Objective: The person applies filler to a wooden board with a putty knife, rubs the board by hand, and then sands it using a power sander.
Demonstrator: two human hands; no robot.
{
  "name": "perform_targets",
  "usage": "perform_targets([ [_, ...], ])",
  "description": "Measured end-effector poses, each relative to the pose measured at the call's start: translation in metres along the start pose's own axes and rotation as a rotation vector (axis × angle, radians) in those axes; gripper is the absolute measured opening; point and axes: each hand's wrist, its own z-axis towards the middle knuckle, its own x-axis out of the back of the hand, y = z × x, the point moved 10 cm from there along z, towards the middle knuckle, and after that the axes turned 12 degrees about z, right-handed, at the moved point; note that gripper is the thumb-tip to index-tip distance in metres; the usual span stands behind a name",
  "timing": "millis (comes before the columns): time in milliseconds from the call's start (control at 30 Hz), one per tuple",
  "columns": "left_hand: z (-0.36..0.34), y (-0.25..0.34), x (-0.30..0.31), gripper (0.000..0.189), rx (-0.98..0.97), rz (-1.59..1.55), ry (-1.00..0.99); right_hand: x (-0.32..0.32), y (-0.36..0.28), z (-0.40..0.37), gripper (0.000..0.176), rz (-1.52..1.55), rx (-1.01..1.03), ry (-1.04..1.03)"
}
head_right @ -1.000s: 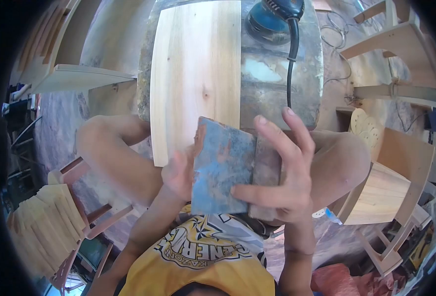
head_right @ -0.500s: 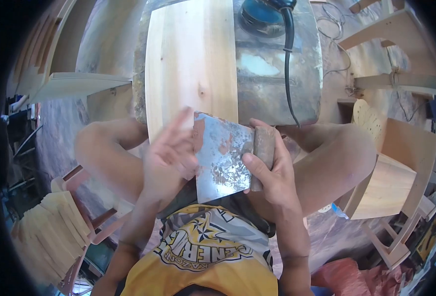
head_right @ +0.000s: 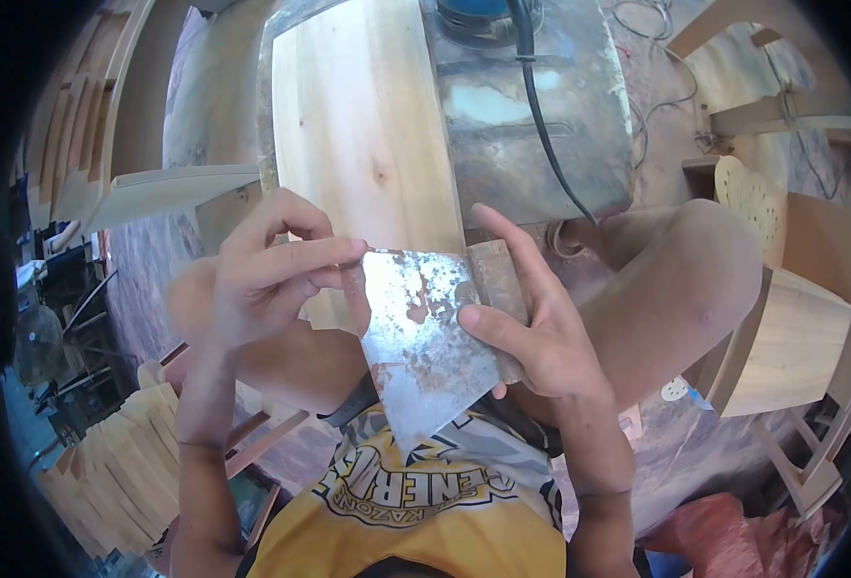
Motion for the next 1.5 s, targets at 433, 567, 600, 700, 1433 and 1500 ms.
perform_targets([
  [433, 0.014, 0.012, -0.004, 0.032, -0.066, 0.111, -0.206, 0.0, 0.002, -0.003, 0.085, 0.121, -0.073, 0.021],
  [567, 0.014, 0.0, 0.011, 0.02, 0.004, 0.077, -0.151, 0.003, -0.001, -0.001, 0.086, 0.102, -0.036, 0.03],
  [600, 0.017, -0.005, 0.015, 0.02, -0.007, 0.093, -0.149, 0.002, -0.004, 0.0, 0.086, 0.103, -0.023, 0.016],
  [700, 0.029, -0.039, 0.021, 0.017, 0.076, 0.085, -0.082, 0.0, -0.007, -0.001, 0.087, 0.164, 0.015, 0.019],
  [1433, 0.111, -0.187, -0.016, 0.016, 0.19, 0.389, 0.316, 0.018, -0.03, -0.013, 0.088, 0.156, 0.176, 0.244],
  [1500, 0.112, -0.184, -0.018, 0.017, 0.2, 0.402, 0.293, 0.017, -0.029, -0.013, 0.088, 0.147, 0.166, 0.236],
])
